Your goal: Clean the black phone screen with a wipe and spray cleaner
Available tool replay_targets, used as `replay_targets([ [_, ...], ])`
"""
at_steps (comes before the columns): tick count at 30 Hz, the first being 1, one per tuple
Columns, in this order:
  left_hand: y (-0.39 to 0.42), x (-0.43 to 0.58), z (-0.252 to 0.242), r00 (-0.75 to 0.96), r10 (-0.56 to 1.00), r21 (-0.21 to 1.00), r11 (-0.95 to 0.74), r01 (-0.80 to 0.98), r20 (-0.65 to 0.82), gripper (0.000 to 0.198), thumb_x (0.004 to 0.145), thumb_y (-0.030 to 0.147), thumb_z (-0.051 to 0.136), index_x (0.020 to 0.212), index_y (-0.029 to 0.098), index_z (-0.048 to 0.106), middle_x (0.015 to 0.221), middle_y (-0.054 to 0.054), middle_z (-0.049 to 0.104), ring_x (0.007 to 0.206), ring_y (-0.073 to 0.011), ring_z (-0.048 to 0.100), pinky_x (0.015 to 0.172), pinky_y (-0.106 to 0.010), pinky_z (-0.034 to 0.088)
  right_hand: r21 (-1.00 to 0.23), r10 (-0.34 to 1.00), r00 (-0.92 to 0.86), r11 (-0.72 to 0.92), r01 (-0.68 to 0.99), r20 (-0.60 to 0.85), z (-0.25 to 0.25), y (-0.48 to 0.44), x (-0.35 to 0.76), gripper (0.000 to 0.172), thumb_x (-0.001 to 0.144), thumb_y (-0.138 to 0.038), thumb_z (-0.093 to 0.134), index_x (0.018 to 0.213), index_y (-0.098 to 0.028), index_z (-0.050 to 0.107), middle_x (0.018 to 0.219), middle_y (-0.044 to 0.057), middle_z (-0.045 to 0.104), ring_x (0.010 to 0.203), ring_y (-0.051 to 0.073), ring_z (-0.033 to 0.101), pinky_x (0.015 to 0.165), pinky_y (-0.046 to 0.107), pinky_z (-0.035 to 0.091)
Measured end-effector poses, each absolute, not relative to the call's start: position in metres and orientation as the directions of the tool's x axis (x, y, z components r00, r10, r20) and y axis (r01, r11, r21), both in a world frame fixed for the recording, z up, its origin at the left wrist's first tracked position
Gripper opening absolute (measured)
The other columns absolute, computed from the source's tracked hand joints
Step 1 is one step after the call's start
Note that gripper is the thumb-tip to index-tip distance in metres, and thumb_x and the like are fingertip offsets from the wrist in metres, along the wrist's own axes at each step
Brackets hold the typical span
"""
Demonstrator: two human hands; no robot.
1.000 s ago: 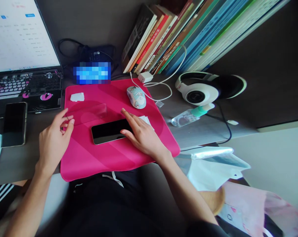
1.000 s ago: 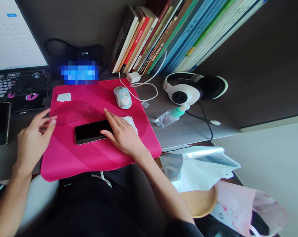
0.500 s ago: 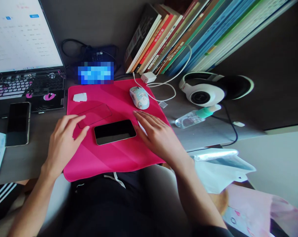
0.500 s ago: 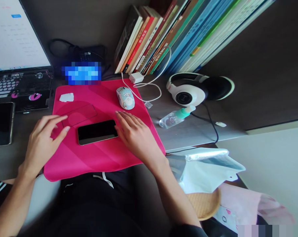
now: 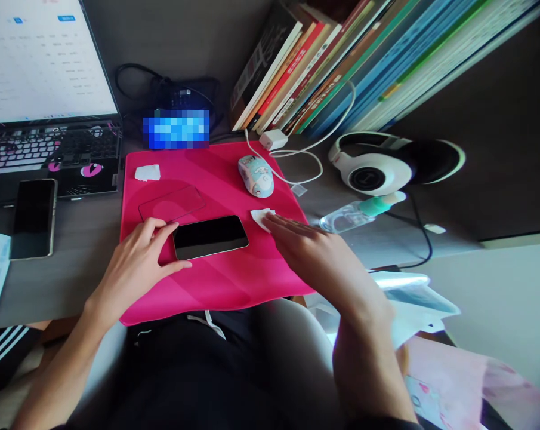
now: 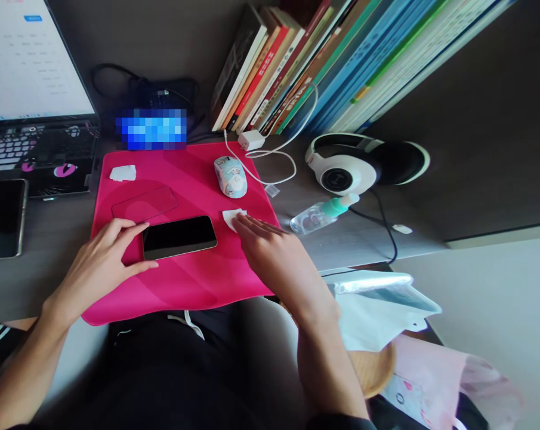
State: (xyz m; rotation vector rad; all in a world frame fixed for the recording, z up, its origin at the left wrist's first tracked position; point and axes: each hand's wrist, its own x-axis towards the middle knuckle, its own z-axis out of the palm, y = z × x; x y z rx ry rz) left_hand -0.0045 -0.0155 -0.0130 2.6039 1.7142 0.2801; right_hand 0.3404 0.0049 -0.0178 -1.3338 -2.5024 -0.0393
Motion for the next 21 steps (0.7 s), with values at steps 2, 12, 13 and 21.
replay_targets([
  [2,-0.015,-0.005,-0.014,0.386,0.910,0.122,-0.405,0.906,0.154,0.068,0.098,0.063,0.067,0.153,0.025,0.053,0.132,-0.013,0.062,0.113,-0.0323,0.072,0.092,-0.045,0.064,-0.121,0.791,-0.526,0.582,0.804,0.312,-0.010,-0.003,0.335,0.059,0.100,-0.004,0.046,0.156,-0.018,0.058,0.147,0.013,0.069,0.130,0.032,0.072,0.107,0.053,0.065],
  [12,-0.011,-0.005,-0.018,0.389,0.906,0.148,-0.413,0.898,0.169,0.068,0.099,0.064,0.065,0.153,0.025,0.053,0.130,-0.013,0.061,0.115,-0.0325,0.071,0.096,-0.046,0.063,-0.024,0.709,-0.651,0.681,0.732,0.271,-0.009,-0.041,0.281,0.055,0.094,0.004,0.045,0.146,0.003,0.061,0.148,0.027,0.065,0.133,0.036,0.070,0.111,0.051,0.064],
  [13,-0.011,-0.005,-0.018,0.393,0.903,0.157,-0.419,0.894,0.172,0.068,0.099,0.064,0.065,0.153,0.024,0.053,0.130,-0.013,0.061,0.116,-0.0323,0.070,0.097,-0.046,0.062,-0.028,0.719,-0.636,0.668,0.743,0.281,-0.011,-0.040,0.278,0.053,0.094,0.003,0.046,0.146,0.004,0.061,0.148,0.028,0.065,0.133,0.037,0.070,0.111,0.052,0.063],
  [21,-0.011,-0.006,-0.019,0.378,0.910,0.249,-0.411,0.877,0.168,0.064,0.100,0.063,0.063,0.151,0.025,0.055,0.131,-0.013,0.060,0.121,-0.0331,0.068,0.106,-0.050,0.058,-0.158,0.780,-0.552,0.610,0.777,0.294,-0.026,-0.020,0.271,0.048,0.109,-0.017,0.044,0.152,0.002,0.056,0.157,0.028,0.055,0.147,0.035,0.057,0.121,0.051,0.054],
])
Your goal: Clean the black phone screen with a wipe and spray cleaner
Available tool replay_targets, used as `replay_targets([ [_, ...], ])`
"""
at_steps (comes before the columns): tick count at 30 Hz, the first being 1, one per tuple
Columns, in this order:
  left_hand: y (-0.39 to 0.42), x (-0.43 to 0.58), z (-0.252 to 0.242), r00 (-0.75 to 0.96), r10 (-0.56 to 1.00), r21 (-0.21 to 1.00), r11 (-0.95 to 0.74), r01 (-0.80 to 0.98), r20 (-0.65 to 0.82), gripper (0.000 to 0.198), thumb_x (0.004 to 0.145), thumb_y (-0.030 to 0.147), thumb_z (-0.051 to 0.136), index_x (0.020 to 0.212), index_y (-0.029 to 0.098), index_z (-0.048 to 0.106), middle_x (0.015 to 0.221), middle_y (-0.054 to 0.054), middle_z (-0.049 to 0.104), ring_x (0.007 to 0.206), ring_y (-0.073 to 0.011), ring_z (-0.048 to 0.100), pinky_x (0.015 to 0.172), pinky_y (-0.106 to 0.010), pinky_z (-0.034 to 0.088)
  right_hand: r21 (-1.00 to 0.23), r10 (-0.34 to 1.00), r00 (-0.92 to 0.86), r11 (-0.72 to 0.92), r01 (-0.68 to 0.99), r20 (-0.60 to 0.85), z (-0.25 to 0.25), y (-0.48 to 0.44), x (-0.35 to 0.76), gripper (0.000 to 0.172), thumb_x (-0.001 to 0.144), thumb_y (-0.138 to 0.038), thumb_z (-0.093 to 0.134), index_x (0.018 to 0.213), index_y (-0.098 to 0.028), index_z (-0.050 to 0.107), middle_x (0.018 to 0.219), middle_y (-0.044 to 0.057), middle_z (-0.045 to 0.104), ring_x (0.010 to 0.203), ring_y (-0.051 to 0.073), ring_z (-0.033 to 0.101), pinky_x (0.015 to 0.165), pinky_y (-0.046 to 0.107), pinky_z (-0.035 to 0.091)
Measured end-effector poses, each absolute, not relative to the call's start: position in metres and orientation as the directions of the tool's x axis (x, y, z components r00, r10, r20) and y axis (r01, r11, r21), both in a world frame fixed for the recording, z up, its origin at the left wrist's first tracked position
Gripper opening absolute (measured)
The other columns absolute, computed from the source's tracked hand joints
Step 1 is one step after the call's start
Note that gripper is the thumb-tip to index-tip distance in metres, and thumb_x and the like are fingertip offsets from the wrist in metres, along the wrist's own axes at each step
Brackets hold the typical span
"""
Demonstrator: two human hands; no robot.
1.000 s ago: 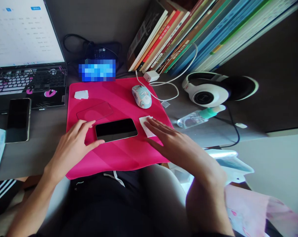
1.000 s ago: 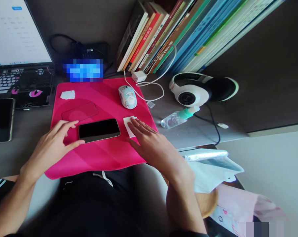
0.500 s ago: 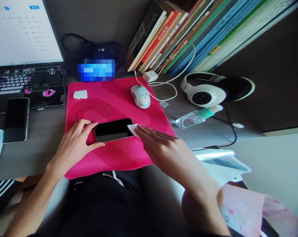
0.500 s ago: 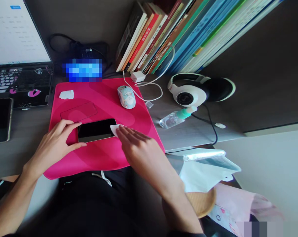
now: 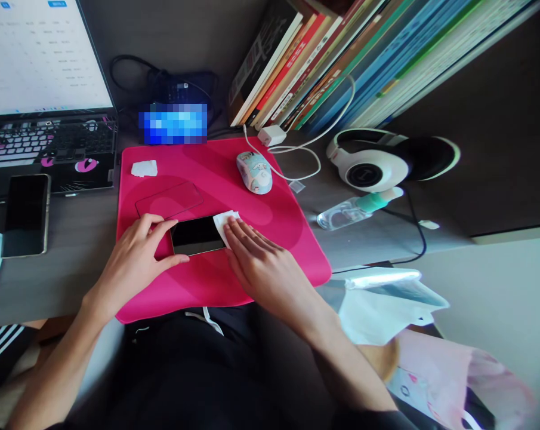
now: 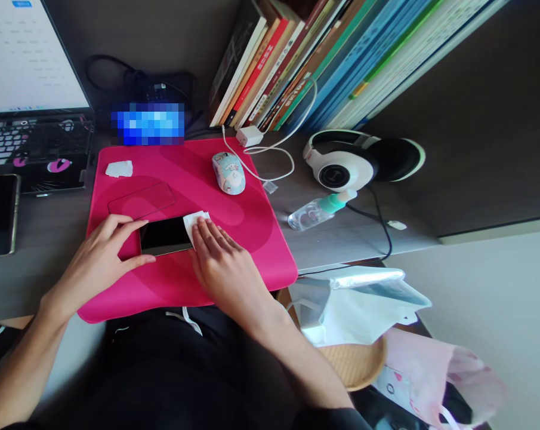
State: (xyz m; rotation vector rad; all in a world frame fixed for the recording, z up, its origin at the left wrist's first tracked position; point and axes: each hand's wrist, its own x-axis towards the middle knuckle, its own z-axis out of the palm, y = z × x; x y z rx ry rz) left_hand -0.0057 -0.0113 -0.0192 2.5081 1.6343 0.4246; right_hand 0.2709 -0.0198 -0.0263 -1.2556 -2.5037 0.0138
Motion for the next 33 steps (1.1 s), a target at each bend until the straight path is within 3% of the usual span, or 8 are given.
replay_targets([
  [5,-0.011,-0.005,-0.020,0.373,0.912,0.248,-0.406,0.879,0.171,0.066,0.100,0.063,0.063,0.152,0.024,0.053,0.132,-0.012,0.059,0.121,-0.0322,0.067,0.107,-0.049,0.057,-0.257,0.824,-0.505,0.562,0.786,0.257,-0.042,-0.009,0.266,0.057,0.113,-0.028,0.039,0.160,0.005,0.044,0.169,0.029,0.039,0.161,0.035,0.034,0.131,0.052,0.040],
  [9,-0.012,-0.003,-0.020,0.368,0.915,0.220,-0.398,0.890,0.168,0.068,0.100,0.062,0.064,0.152,0.021,0.052,0.132,-0.013,0.060,0.124,-0.0332,0.066,0.106,-0.049,0.057,-0.276,0.829,-0.506,0.558,0.783,0.239,-0.045,-0.009,0.266,0.065,0.114,-0.035,0.042,0.167,0.001,0.033,0.173,0.028,0.032,0.164,0.036,0.026,0.131,0.058,0.037],
  [12,-0.013,-0.003,-0.021,0.363,0.915,0.212,-0.395,0.894,0.174,0.068,0.100,0.062,0.065,0.152,0.021,0.052,0.132,-0.013,0.060,0.124,-0.0341,0.066,0.105,-0.049,0.058,-0.241,0.823,-0.514,0.564,0.790,0.240,-0.039,-0.018,0.267,0.066,0.113,-0.035,0.043,0.167,0.002,0.033,0.171,0.029,0.034,0.163,0.037,0.031,0.129,0.058,0.041],
  [17,-0.013,-0.003,-0.021,0.370,0.910,0.224,-0.406,0.886,0.185,0.067,0.100,0.062,0.064,0.152,0.021,0.053,0.129,-0.013,0.060,0.122,-0.0348,0.066,0.104,-0.051,0.058,-0.095,0.806,-0.539,0.573,0.814,0.243,-0.021,-0.040,0.267,0.059,0.112,-0.031,0.045,0.152,0.011,0.052,0.159,0.035,0.048,0.150,0.042,0.052,0.120,0.055,0.053],
  [22,-0.011,-0.004,-0.021,0.374,0.908,0.238,-0.411,0.880,0.187,0.067,0.099,0.063,0.066,0.148,0.018,0.056,0.129,-0.013,0.060,0.121,-0.0346,0.067,0.103,-0.051,0.058,-0.001,0.775,-0.576,0.597,0.802,0.260,-0.013,-0.051,0.267,0.051,0.109,-0.023,0.046,0.145,0.011,0.059,0.151,0.035,0.058,0.139,0.042,0.064,0.111,0.053,0.061],
  [26,-0.010,-0.006,-0.022,0.372,0.913,0.264,-0.406,0.875,0.170,0.067,0.097,0.063,0.069,0.146,0.019,0.056,0.130,-0.012,0.059,0.122,-0.0337,0.067,0.108,-0.051,0.056,-0.075,0.779,-0.550,0.595,0.801,0.303,-0.023,-0.038,0.262,0.052,0.111,-0.027,0.046,0.145,0.009,0.060,0.152,0.033,0.058,0.141,0.040,0.063,0.113,0.052,0.060],
  [29,-0.009,-0.007,-0.023,0.369,0.914,0.270,-0.403,0.875,0.168,0.067,0.096,0.063,0.070,0.146,0.021,0.056,0.130,-0.012,0.058,0.125,-0.0341,0.066,0.109,-0.051,0.055,-0.128,0.785,-0.529,0.590,0.797,0.323,-0.035,-0.019,0.255,0.061,0.112,-0.038,0.049,0.150,0.009,0.055,0.158,0.033,0.051,0.149,0.041,0.054,0.121,0.053,0.053],
  [33,-0.010,-0.006,-0.025,0.368,0.910,0.262,-0.408,0.875,0.190,0.069,0.096,0.063,0.069,0.147,0.019,0.055,0.129,-0.012,0.059,0.124,-0.0342,0.066,0.109,-0.051,0.054,-0.120,0.780,-0.533,0.594,0.795,0.327,-0.040,-0.008,0.247,0.060,0.114,-0.035,0.042,0.152,0.010,0.052,0.162,0.032,0.047,0.154,0.040,0.048,0.129,0.057,0.042],
])
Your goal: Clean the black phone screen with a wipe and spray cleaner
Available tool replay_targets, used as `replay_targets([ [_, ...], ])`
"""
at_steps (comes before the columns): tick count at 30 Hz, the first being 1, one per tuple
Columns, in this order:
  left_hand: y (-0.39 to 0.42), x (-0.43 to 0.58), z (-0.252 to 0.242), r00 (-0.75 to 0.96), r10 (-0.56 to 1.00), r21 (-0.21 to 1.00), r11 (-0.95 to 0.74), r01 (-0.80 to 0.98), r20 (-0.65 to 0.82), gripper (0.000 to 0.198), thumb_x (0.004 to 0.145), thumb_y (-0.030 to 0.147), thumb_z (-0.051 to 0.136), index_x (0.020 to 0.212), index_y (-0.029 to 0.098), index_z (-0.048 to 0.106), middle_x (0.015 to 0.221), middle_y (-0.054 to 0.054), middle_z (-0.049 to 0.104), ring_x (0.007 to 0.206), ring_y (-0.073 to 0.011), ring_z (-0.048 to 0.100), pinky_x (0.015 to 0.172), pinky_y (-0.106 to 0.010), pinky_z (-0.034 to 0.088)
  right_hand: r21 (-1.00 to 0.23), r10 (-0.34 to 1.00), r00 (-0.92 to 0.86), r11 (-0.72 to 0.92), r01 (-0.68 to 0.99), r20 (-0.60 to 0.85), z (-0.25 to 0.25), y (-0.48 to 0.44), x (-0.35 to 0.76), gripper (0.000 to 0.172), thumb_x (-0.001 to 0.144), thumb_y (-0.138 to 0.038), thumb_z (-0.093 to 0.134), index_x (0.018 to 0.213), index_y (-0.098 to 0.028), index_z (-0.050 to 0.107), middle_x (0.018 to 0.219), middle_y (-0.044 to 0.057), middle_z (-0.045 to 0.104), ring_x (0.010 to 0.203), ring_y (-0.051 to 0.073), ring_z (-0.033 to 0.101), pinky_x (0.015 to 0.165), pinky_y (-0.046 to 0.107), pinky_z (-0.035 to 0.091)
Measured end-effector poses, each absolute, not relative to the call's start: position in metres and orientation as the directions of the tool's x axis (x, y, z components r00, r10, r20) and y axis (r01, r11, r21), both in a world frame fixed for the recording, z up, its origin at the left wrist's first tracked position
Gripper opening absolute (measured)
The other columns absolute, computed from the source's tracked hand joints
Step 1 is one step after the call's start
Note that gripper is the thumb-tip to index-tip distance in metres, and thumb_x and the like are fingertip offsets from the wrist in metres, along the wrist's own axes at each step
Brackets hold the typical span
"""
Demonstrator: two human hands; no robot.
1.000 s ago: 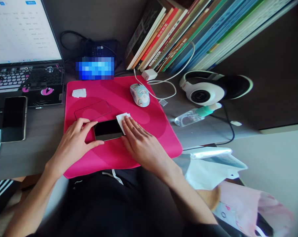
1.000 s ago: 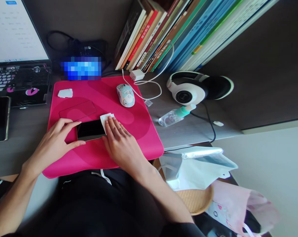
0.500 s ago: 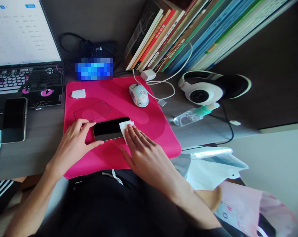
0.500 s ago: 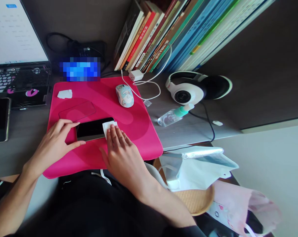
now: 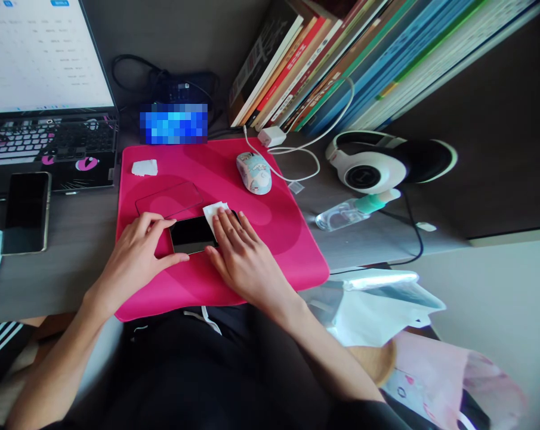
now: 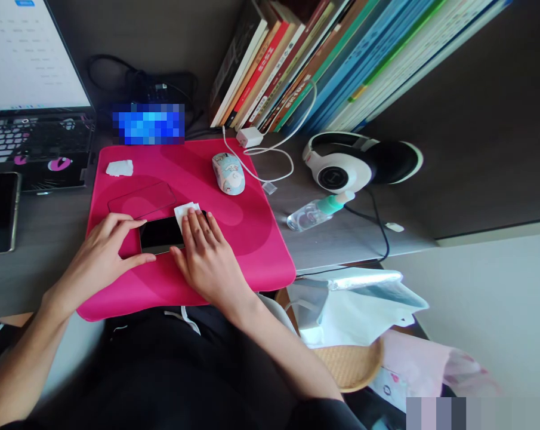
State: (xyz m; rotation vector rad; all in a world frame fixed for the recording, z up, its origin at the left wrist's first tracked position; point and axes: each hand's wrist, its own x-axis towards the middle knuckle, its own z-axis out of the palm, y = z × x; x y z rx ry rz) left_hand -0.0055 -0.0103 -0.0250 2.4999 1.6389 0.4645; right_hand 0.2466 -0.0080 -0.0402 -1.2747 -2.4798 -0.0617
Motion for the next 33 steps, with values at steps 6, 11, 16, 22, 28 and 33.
replay_targets([
  [6,-0.010,-0.004,-0.028,0.373,0.903,0.235,-0.417,0.878,0.212,0.070,0.096,0.064,0.069,0.146,0.018,0.055,0.128,-0.013,0.060,0.122,-0.0347,0.066,0.105,-0.050,0.056,0.001,0.757,-0.574,0.604,0.797,0.312,-0.025,-0.037,0.243,0.060,0.113,-0.034,0.043,0.146,0.015,0.056,0.151,0.036,0.058,0.144,0.042,0.060,0.126,0.057,0.046],
  [11,-0.009,-0.006,-0.030,0.374,0.909,0.263,-0.413,0.872,0.185,0.068,0.096,0.064,0.069,0.146,0.021,0.053,0.130,-0.012,0.058,0.123,-0.0343,0.066,0.105,-0.051,0.055,0.005,0.727,-0.602,0.636,0.772,0.330,-0.027,-0.047,0.238,0.061,0.111,-0.036,0.050,0.146,0.014,0.057,0.150,0.035,0.060,0.143,0.042,0.061,0.124,0.055,0.050],
  [16,-0.009,-0.010,-0.033,0.377,0.911,0.280,-0.411,0.868,0.170,0.063,0.097,0.058,0.072,0.146,0.024,0.052,0.133,-0.011,0.058,0.125,-0.0345,0.065,0.107,-0.051,0.054,-0.098,0.724,-0.579,0.652,0.752,0.376,-0.045,-0.020,0.229,0.064,0.111,-0.043,0.052,0.150,0.008,0.056,0.157,0.030,0.056,0.151,0.038,0.054,0.132,0.054,0.039],
  [22,-0.011,-0.007,-0.030,0.365,0.913,0.281,-0.405,0.870,0.183,0.065,0.096,0.057,0.074,0.147,0.024,0.051,0.130,-0.012,0.058,0.123,-0.0350,0.065,0.107,-0.053,0.054,-0.103,0.731,-0.588,0.653,0.751,0.346,-0.042,-0.019,0.224,0.072,0.110,-0.049,0.054,0.152,0.010,0.052,0.160,0.032,0.051,0.153,0.040,0.050,0.131,0.056,0.039],
  [28,-0.013,-0.004,-0.031,0.335,0.924,0.334,-0.380,0.863,0.186,0.068,0.094,0.055,0.077,0.148,0.025,0.048,0.134,-0.012,0.057,0.129,-0.0362,0.062,0.111,-0.055,0.052,-0.061,0.726,-0.609,0.657,0.752,0.320,-0.032,-0.052,0.224,0.071,0.108,-0.050,0.056,0.149,0.008,0.057,0.154,0.033,0.057,0.147,0.040,0.057,0.128,0.056,0.045],
  [33,-0.013,-0.008,-0.034,0.319,0.933,0.380,-0.360,0.852,0.168,0.067,0.091,0.050,0.081,0.143,0.024,0.050,0.135,-0.012,0.055,0.132,-0.0365,0.060,0.112,-0.054,0.051,-0.065,0.689,-0.640,0.696,0.715,0.340,-0.038,-0.043,0.220,0.069,0.109,-0.049,0.055,0.149,0.007,0.057,0.156,0.030,0.055,0.149,0.038,0.055,0.129,0.054,0.044],
])
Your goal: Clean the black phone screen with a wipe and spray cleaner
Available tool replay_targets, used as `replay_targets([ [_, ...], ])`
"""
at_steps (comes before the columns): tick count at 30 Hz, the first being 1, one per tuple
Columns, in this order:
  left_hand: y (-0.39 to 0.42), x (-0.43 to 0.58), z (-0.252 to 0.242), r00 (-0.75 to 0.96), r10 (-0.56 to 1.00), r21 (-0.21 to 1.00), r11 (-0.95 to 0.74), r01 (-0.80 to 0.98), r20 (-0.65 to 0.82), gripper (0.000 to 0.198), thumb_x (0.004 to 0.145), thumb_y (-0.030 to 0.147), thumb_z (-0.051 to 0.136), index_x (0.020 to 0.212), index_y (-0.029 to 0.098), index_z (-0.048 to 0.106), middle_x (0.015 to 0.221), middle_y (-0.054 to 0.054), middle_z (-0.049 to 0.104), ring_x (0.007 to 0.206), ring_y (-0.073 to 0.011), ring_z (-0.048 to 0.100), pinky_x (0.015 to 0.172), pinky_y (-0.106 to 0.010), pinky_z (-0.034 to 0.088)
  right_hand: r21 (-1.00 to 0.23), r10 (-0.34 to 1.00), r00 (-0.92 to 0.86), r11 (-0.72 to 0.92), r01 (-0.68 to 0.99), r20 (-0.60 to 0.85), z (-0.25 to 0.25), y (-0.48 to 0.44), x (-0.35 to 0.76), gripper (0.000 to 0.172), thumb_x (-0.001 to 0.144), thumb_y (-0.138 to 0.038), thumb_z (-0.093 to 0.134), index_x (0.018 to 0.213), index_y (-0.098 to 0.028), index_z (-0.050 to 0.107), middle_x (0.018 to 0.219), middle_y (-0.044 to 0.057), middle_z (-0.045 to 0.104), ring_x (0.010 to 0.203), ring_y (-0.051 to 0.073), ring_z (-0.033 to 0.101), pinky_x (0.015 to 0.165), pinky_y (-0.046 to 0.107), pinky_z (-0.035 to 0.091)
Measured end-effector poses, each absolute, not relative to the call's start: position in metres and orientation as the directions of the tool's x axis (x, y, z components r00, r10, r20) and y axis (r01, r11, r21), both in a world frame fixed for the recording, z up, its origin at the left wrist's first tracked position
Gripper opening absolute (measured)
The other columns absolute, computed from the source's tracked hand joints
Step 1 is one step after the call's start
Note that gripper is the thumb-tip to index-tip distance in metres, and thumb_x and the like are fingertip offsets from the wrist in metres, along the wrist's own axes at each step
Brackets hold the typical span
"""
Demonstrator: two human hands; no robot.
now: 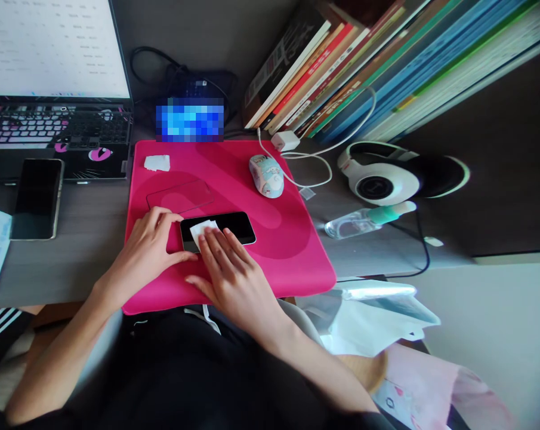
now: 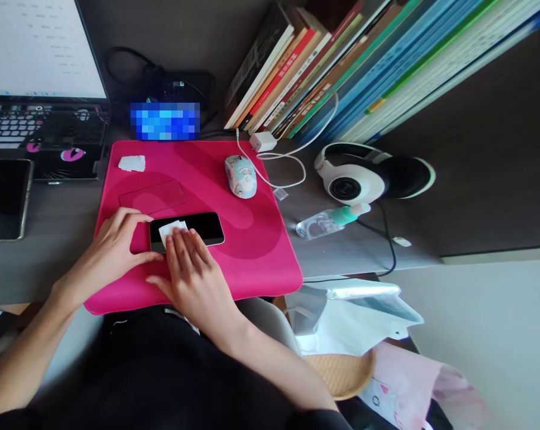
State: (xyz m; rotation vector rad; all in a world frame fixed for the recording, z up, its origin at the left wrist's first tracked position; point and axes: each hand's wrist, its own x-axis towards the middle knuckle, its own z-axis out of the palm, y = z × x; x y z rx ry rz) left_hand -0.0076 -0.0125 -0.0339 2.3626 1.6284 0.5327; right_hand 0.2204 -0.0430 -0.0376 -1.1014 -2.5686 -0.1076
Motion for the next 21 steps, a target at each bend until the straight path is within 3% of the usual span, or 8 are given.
replay_targets([
  [9,-0.014,-0.009,-0.030,0.306,0.943,0.434,-0.331,0.838,0.129,0.063,0.092,0.041,0.082,0.142,0.028,0.047,0.137,-0.010,0.054,0.135,-0.0335,0.058,0.115,-0.053,0.050,-0.132,0.685,-0.649,0.714,0.687,0.331,-0.039,-0.017,0.214,0.070,0.112,-0.050,0.047,0.157,0.003,0.049,0.165,0.026,0.047,0.155,0.034,0.048,0.132,0.054,0.037],
  [15,-0.014,-0.006,-0.029,0.293,0.944,0.436,-0.330,0.837,0.152,0.060,0.092,0.037,0.083,0.139,0.027,0.047,0.135,-0.009,0.054,0.134,-0.0327,0.060,0.114,-0.052,0.051,-0.110,0.639,-0.687,0.754,0.647,0.346,-0.031,-0.040,0.222,0.067,0.110,-0.048,0.055,0.149,0.005,0.058,0.158,0.027,0.056,0.150,0.037,0.055,0.131,0.053,0.041],
  [21,-0.014,-0.011,-0.032,0.294,0.947,0.461,-0.318,0.828,0.126,0.061,0.093,0.036,0.081,0.143,0.031,0.046,0.140,-0.009,0.052,0.136,-0.0332,0.058,0.114,-0.053,0.050,-0.177,0.667,-0.673,0.740,0.649,0.321,-0.031,-0.025,0.209,0.064,0.110,-0.049,0.054,0.151,0.000,0.059,0.158,0.022,0.058,0.150,0.032,0.056,0.133,0.050,0.037],
])
